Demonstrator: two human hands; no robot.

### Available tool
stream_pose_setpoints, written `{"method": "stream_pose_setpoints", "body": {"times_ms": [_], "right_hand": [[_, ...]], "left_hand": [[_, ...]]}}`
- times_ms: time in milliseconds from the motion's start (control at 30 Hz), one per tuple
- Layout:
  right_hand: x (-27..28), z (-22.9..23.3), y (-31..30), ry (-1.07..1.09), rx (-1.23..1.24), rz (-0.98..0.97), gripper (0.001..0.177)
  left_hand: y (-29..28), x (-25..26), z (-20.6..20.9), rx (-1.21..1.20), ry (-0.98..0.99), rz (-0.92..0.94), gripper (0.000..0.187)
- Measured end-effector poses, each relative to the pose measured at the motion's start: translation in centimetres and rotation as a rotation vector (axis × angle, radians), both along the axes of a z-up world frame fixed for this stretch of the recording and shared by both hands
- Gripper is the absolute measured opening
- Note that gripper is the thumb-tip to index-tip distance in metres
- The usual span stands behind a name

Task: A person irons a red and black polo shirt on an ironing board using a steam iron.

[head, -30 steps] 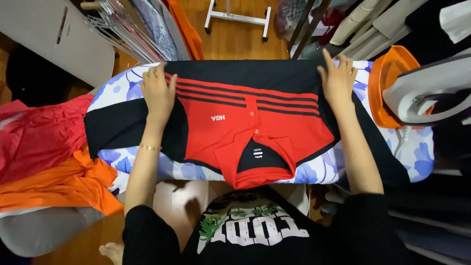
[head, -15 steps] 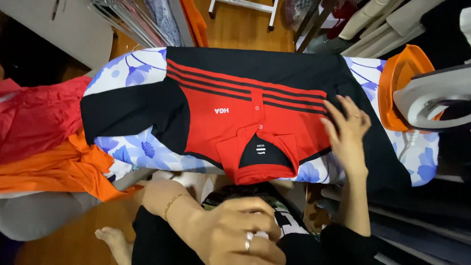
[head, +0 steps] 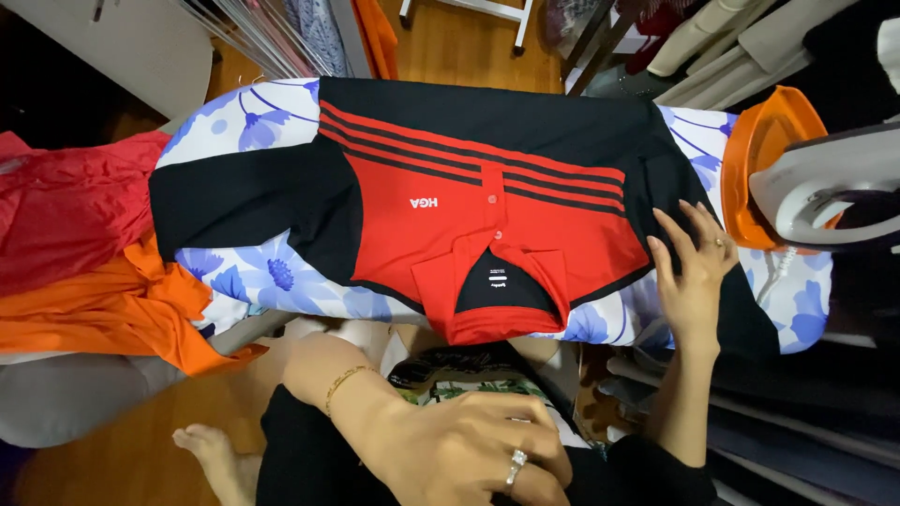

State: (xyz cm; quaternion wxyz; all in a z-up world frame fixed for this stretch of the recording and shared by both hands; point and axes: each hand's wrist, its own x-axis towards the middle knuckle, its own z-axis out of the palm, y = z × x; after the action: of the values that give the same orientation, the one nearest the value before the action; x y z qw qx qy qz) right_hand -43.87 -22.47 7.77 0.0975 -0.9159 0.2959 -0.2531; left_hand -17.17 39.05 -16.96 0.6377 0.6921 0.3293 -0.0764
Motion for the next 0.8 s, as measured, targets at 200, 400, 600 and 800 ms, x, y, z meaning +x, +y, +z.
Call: {"method": "stream_pose_setpoints", "body": {"times_ms": [200, 400, 600, 800], "right_hand": [[0.5, -0.2, 0.3, 0.047, 0.080, 0.057, 0.034], [1.1, -1.8, 0.1, 0.090, 0.084, 0.099, 0.034], [1.1, -2.7, 0.3, 0.023, 0.068, 0.151, 0.033], [-0.4, -3.6, 0.4, 0.053, 0.180, 0.154, 0.043]], "left_hand": [[-1.6, -0.9, 4.5, -0.077, 0.289, 0.147, 0.072], [-1.5, -0.6, 1.1, 0.068, 0.096, 0.061, 0.078], [-23.0, 0.4, 14.5, -0.054, -0.435, -0.700, 0.069], [-30.5, 1.1, 24.1, -0.255, -1.083, -1.642, 0.072]]}}
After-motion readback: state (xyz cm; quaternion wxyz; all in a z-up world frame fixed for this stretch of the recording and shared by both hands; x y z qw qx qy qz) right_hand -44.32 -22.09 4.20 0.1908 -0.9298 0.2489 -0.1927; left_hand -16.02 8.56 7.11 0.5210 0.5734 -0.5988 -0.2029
